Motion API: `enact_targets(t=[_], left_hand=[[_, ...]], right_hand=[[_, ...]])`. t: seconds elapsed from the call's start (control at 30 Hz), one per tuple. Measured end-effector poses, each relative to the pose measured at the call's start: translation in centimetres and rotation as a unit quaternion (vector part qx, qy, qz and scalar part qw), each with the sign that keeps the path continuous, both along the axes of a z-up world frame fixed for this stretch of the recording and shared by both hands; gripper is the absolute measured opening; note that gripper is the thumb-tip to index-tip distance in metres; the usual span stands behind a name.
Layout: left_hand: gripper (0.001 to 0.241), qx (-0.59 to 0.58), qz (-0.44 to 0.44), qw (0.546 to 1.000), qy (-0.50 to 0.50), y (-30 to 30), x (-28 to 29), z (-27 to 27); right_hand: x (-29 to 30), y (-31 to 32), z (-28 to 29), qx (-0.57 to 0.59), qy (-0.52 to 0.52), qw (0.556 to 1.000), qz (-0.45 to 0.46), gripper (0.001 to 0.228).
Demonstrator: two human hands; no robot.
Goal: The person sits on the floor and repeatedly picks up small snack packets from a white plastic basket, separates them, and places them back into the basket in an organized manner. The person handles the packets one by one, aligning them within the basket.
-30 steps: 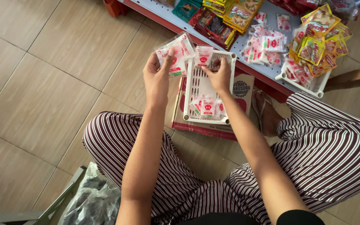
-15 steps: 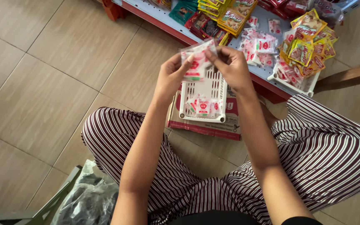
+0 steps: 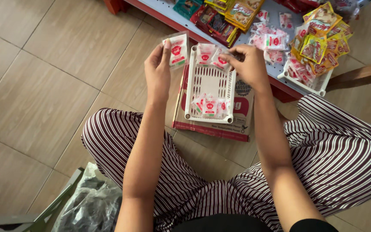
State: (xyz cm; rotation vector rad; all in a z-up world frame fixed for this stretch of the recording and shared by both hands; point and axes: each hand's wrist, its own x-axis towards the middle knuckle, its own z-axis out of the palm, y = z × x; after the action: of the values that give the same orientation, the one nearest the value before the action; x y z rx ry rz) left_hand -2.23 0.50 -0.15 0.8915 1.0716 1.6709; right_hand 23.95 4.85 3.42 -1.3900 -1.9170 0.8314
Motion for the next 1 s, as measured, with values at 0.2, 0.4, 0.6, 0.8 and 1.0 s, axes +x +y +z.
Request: enact_targets(t=[0.2,0.4,0.6,0.8,1.0], left_hand=[[0.034,-0.013,0.0,1.0,0.002,-0.4,0.3,1.1],[0.033,-0.006,-0.008,0.999,-0.043,-0.7,0.3,1.9],[0.033,-0.021,-0.008,0.998,-0.056,-0.9,0.3,2.3],[0.033,-0.014,-0.005,0.999,-0.031,-0.9,0.5,1.9],[0.032,-0.011,-0.003,1.0,-0.027,-0.8,0.5,1.8]], right_hand=[[-0.2,1.2,-4.3,0.003,-0.023,0.998,0.055,0.018],[-1.1,1.0,-5.9,0.042,-0.157,0.986,0.023,0.019],[-2.0,1.3,-6.8,-0.039,-0.101,0.994,0.021,0.014],[-1.9,3.1,-10.4,-0.054,-0.012,0.997,0.045,0.011],[-2.9,4.1,-14.9,0.0,0.091,0.996,-0.015,0.011]])
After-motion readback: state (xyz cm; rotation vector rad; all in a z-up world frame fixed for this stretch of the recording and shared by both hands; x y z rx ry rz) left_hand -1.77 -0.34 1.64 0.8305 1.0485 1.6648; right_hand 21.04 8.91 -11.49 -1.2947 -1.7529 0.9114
